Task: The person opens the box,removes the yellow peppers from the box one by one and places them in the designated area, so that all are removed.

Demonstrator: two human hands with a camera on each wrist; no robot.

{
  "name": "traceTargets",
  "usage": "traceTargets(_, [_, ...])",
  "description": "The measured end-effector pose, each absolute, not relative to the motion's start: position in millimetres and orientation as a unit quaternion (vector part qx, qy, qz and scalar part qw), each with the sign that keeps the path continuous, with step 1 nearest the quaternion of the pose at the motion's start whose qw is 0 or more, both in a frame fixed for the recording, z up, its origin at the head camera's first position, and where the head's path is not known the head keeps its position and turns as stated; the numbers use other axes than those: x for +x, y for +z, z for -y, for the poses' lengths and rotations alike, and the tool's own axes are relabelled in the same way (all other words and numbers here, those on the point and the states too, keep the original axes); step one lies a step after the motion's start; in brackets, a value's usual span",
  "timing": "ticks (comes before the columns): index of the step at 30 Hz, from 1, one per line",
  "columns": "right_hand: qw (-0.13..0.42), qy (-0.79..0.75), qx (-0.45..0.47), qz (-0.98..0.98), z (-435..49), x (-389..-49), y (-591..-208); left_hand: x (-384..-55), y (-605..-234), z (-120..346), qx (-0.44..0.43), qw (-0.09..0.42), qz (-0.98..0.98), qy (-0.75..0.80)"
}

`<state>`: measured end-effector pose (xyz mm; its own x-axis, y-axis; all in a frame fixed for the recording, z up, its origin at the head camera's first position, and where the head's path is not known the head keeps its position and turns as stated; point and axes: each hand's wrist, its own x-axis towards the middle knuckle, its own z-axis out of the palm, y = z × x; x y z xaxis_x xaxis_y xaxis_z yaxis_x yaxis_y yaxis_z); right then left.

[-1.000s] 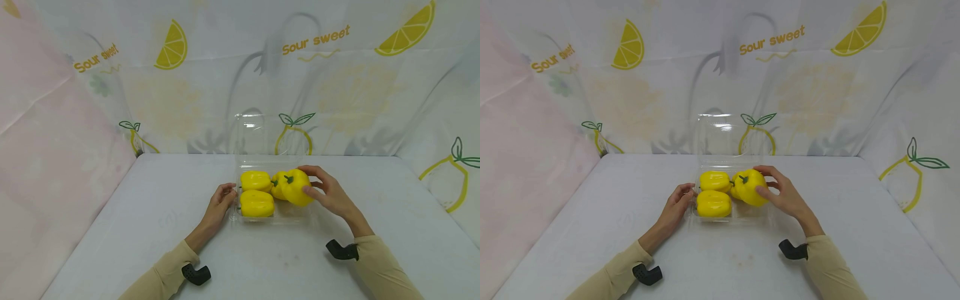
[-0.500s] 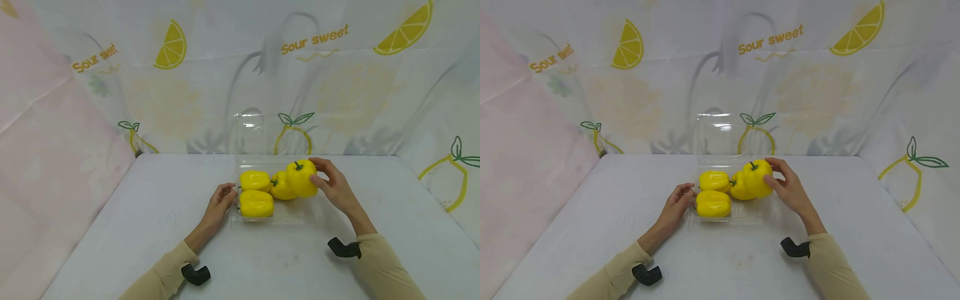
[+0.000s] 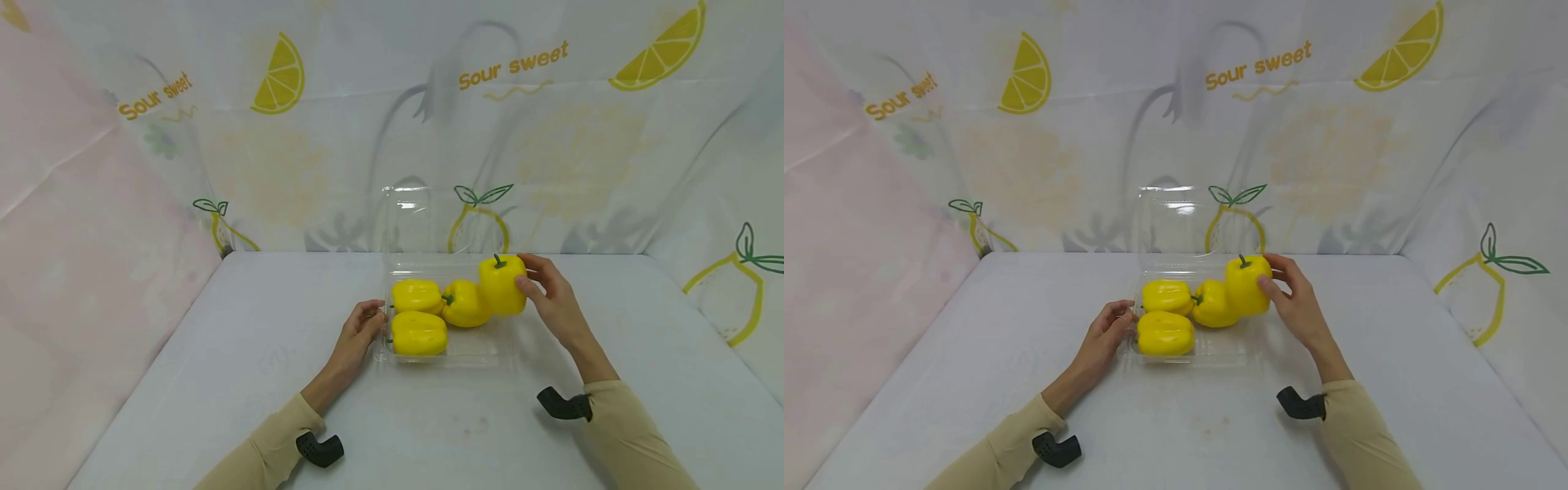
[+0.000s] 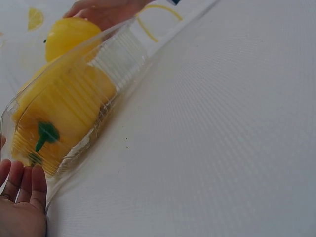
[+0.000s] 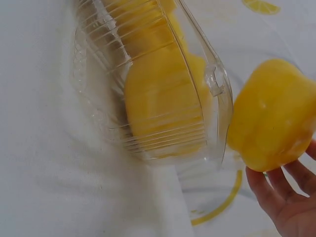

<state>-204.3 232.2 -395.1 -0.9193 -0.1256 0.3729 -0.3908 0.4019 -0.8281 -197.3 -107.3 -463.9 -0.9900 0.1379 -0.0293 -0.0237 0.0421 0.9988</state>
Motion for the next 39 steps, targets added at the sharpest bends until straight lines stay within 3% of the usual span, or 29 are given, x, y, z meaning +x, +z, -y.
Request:
traceTargets(27, [0.142, 0.554, 0.064, 0.818, -246, -210, -402, -198, -466, 107, 0.037, 0.058, -0.718, 0.692])
traceTargets(39, [0.122, 0.541, 0.032, 0.831, -250, -210, -405, -199, -466, 106, 0.031, 0.055, -0.717, 0.694])
